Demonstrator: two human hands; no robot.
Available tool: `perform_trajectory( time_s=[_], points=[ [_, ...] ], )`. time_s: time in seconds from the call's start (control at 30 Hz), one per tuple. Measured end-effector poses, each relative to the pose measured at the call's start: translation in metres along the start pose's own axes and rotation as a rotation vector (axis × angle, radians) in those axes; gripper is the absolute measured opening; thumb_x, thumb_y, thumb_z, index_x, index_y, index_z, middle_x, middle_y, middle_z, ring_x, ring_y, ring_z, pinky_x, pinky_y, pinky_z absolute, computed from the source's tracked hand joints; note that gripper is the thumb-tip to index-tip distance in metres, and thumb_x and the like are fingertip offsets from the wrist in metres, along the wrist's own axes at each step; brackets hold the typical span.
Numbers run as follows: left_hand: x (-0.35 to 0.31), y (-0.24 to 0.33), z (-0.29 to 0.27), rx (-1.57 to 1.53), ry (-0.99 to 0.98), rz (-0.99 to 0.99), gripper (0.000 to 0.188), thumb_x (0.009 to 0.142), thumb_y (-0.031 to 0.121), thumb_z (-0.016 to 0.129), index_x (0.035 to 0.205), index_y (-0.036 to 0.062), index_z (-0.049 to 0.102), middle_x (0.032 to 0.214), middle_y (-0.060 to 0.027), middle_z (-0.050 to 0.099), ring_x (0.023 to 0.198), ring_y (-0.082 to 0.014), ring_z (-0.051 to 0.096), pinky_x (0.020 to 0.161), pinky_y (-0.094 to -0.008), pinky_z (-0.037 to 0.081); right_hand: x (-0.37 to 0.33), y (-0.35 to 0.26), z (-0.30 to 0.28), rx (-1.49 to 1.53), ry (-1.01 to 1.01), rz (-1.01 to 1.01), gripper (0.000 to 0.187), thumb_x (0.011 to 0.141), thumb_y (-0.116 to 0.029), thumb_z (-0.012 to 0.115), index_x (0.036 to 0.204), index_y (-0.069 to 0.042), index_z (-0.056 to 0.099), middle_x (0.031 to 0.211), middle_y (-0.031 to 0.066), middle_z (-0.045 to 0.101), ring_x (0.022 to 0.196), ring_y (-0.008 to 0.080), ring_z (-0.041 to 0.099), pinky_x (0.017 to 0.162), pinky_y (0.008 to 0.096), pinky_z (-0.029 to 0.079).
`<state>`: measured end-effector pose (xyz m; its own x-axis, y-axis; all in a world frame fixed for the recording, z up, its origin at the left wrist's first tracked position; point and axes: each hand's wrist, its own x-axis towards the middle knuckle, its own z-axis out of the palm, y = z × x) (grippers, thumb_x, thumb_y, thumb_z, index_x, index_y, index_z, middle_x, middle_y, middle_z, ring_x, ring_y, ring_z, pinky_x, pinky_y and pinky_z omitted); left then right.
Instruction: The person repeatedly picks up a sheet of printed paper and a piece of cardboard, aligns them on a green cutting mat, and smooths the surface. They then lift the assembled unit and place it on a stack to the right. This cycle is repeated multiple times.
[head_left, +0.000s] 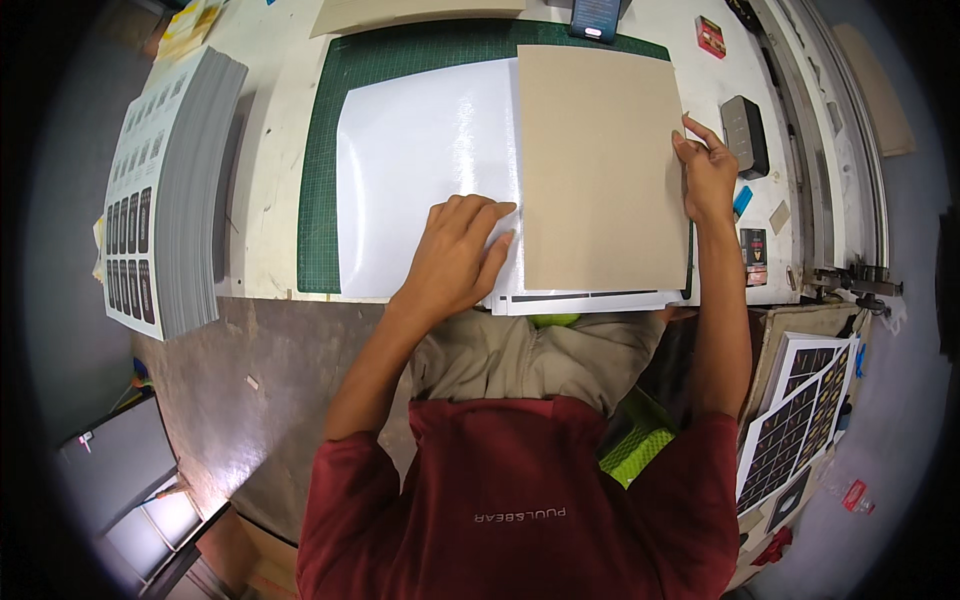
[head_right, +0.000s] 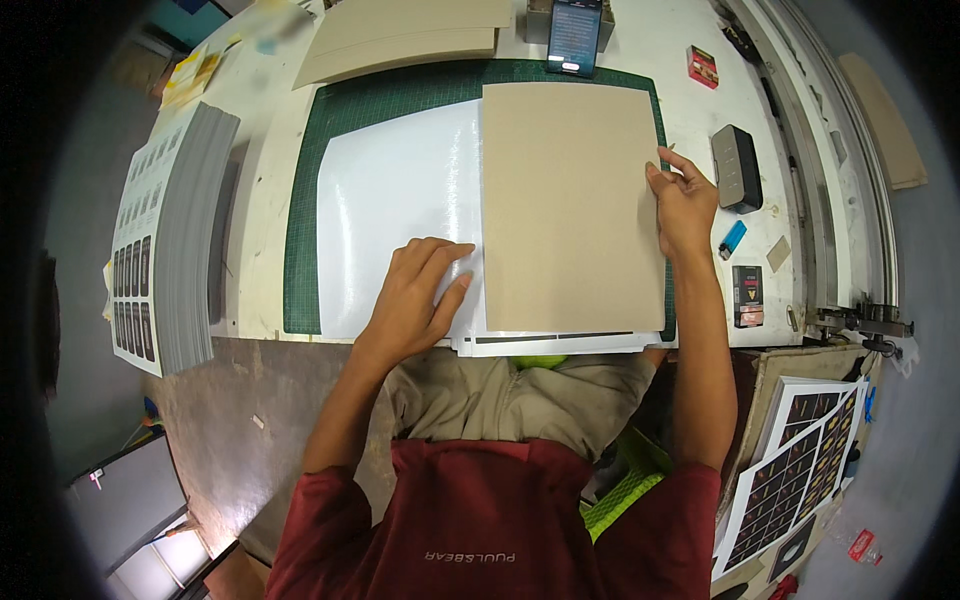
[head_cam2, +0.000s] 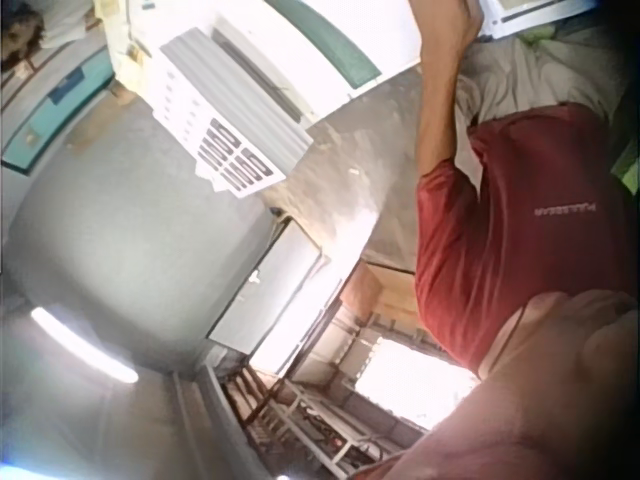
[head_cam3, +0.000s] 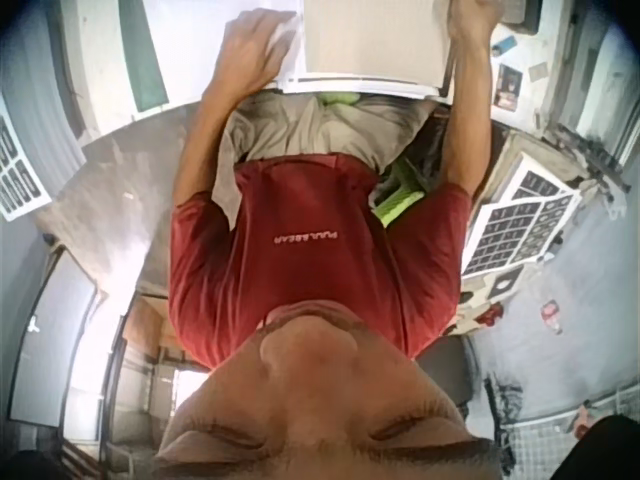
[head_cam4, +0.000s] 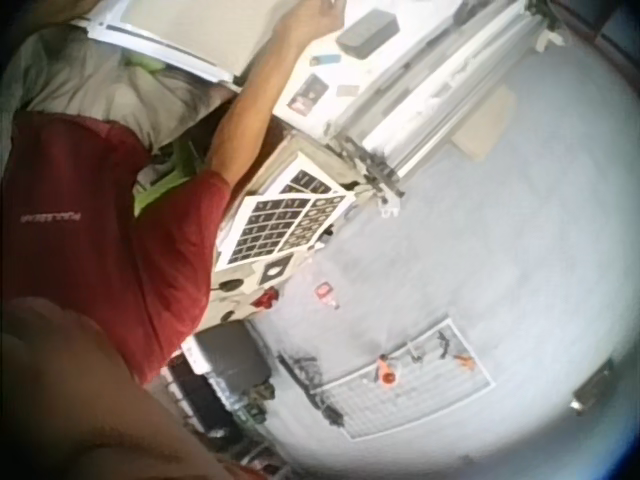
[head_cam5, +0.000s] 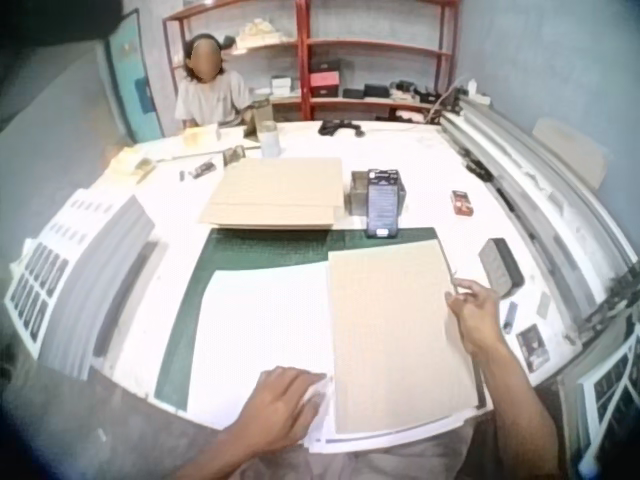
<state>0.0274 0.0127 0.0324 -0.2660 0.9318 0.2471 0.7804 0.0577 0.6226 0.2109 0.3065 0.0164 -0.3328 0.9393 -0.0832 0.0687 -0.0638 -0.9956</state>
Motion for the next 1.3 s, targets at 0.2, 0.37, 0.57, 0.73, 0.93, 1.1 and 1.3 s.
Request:
perform_trajectory(
  time_s=[0.2, 0.37, 0.57, 0.73, 0.93, 1.1, 1.3],
  points=[
    [-0.006, -0.005, 0.005, 0.036, -0.009, 0.031, 0.048, 0.083, 0.029, 0.075, 0.122, 0.0054, 0.062, 0.112, -0.0124, 0.058, 0.104, -0.0294, 0.053, 0.092, -0.0411, 0.039, -0.007, 0.002, 0.012, 0.014, 0.016, 0.05, 0.039, 0.086, 0.006, 0.066, 0.123, 0.011, 0.058, 0.086, 0.0087, 0.068, 0.076, 0.0093, 0.061, 0.071, 0.019, 0.046],
    [-0.007, -0.009, 0.008, 0.056, -0.011, 0.036, 0.051, 0.08, 0.035, 0.078, 0.121, 0.0073, 0.064, 0.112, -0.0112, 0.057, 0.106, -0.0281, 0.053, 0.093, -0.0413, 0.039, -0.003, 0.008, 0.013, -0.003, 0.014, 0.043, 0.038, 0.086, 0.006, 0.066, 0.123, 0.011, 0.058, 0.086, 0.0087, 0.067, 0.076, 0.0095, 0.06, 0.07, 0.0196, 0.046],
    [-0.007, -0.011, 0.01, 0.057, -0.004, 0.05, 0.048, 0.08, 0.035, 0.077, 0.119, 0.008, 0.066, 0.113, -0.0116, 0.057, 0.107, -0.0283, 0.052, 0.094, -0.0411, 0.038, -0.002, 0.011, 0.013, -0.027, 0.019, 0.028, 0.038, 0.085, 0.005, 0.067, 0.122, 0.01, 0.06, 0.085, 0.007, 0.066, 0.074, 0.008, 0.058, 0.069, 0.0189, 0.044],
    [-0.008, -0.013, 0.012, 0.079, 0.0, 0.067, 0.046, 0.082, 0.037, 0.076, 0.117, 0.0088, 0.068, 0.113, -0.0115, 0.057, 0.107, -0.0284, 0.052, 0.094, -0.0413, 0.038, 0.0, 0.013, 0.012, -0.106, 0.033, 0.022, 0.037, 0.085, 0.003, 0.068, 0.121, 0.008, 0.062, 0.083, 0.0044, 0.065, 0.07, 0.0058, 0.054, 0.065, 0.0181, 0.041],
    [-0.008, -0.012, 0.013, 0.093, -0.012, 0.06, 0.045, 0.083, 0.037, 0.074, 0.118, 0.0095, 0.069, 0.113, -0.0111, 0.057, 0.106, -0.0276, 0.052, 0.094, -0.0405, 0.038, -0.002, 0.011, 0.015, -0.103, 0.035, 0.024, 0.037, 0.085, 0.003, 0.068, 0.121, 0.008, 0.062, 0.081, 0.0041, 0.064, 0.067, 0.0056, 0.053, 0.062, 0.0183, 0.04],
    [-0.009, -0.012, 0.013, 0.098, 0.0, 0.065, 0.045, 0.083, 0.036, 0.074, 0.118, 0.0093, 0.068, 0.114, -0.0112, 0.057, 0.106, -0.0278, 0.052, 0.094, -0.0407, 0.038, -0.001, 0.014, 0.017, -0.094, 0.035, 0.014, 0.038, 0.086, 0.002, 0.068, 0.122, 0.008, 0.062, 0.081, 0.0047, 0.065, 0.066, 0.0057, 0.053, 0.06, 0.0184, 0.039],
    [-0.007, -0.01, 0.012, 0.108, -0.004, 0.074, 0.044, 0.083, 0.035, 0.073, 0.118, 0.0088, 0.068, 0.114, -0.0116, 0.057, 0.106, -0.028, 0.052, 0.094, -0.0412, 0.038, -0.001, 0.014, 0.016, -0.149, 0.034, 0.012, 0.039, 0.085, -0.001, 0.069, 0.122, 0.009, 0.062, 0.079, 0.0065, 0.067, 0.062, 0.007, 0.054, 0.058, 0.021, 0.042]
  ],
)
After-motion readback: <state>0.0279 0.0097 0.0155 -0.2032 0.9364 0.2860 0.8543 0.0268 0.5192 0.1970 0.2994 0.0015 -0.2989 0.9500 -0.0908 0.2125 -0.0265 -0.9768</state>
